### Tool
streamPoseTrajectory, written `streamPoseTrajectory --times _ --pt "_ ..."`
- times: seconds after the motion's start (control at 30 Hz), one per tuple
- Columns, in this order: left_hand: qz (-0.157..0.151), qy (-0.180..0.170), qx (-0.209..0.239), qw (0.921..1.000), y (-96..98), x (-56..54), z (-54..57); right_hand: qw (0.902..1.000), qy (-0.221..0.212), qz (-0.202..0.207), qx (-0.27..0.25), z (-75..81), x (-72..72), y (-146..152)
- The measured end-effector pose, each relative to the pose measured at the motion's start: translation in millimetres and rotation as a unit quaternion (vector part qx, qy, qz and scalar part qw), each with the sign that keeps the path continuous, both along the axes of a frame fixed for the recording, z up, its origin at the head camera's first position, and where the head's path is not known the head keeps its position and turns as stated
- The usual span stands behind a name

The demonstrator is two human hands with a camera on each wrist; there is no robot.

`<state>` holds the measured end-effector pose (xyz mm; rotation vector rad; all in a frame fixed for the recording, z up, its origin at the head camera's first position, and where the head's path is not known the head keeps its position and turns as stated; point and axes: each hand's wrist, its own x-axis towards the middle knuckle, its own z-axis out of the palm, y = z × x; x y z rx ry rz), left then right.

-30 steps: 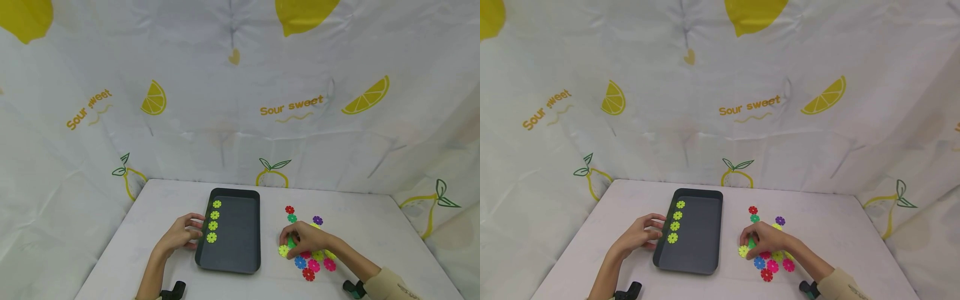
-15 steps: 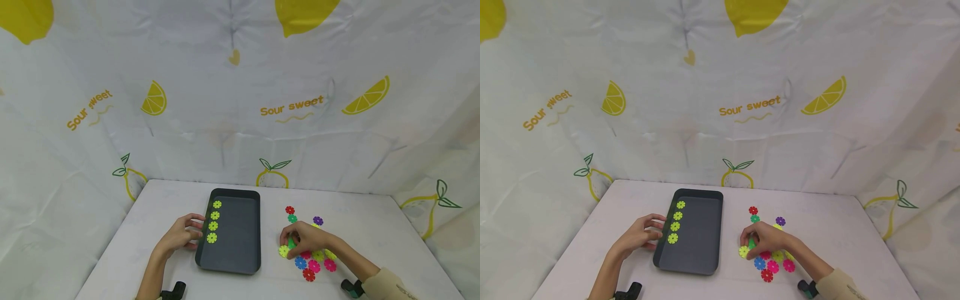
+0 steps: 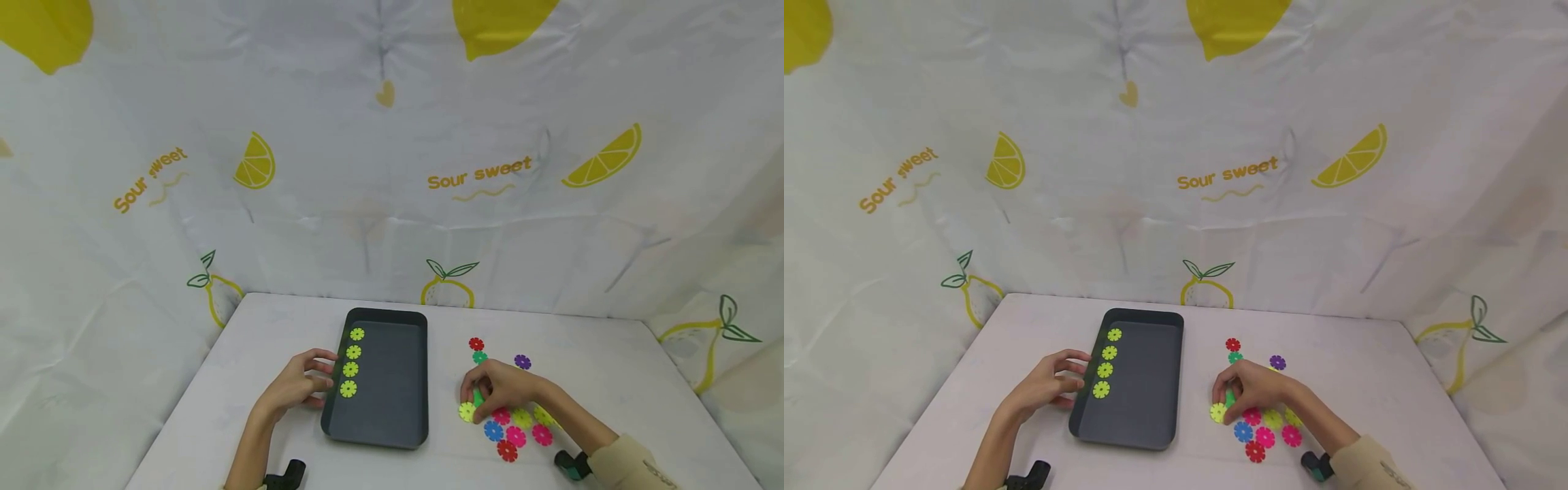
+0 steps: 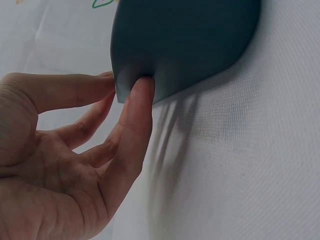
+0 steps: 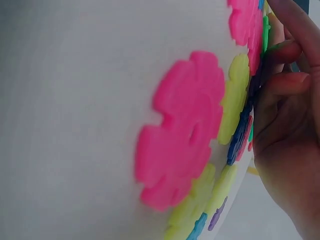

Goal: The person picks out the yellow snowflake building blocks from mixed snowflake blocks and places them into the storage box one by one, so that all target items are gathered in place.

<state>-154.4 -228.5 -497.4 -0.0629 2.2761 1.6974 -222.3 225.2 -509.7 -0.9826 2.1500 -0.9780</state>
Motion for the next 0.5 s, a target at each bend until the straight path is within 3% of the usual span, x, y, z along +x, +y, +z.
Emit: streamPoseTrajectory --times 0.5 --pt "0.003 -0.002 -0.001 1.0000 0.6 0.5 1.0 1.0000 -0.003 -0.002 -0.008 4.7 2.8 -0.9"
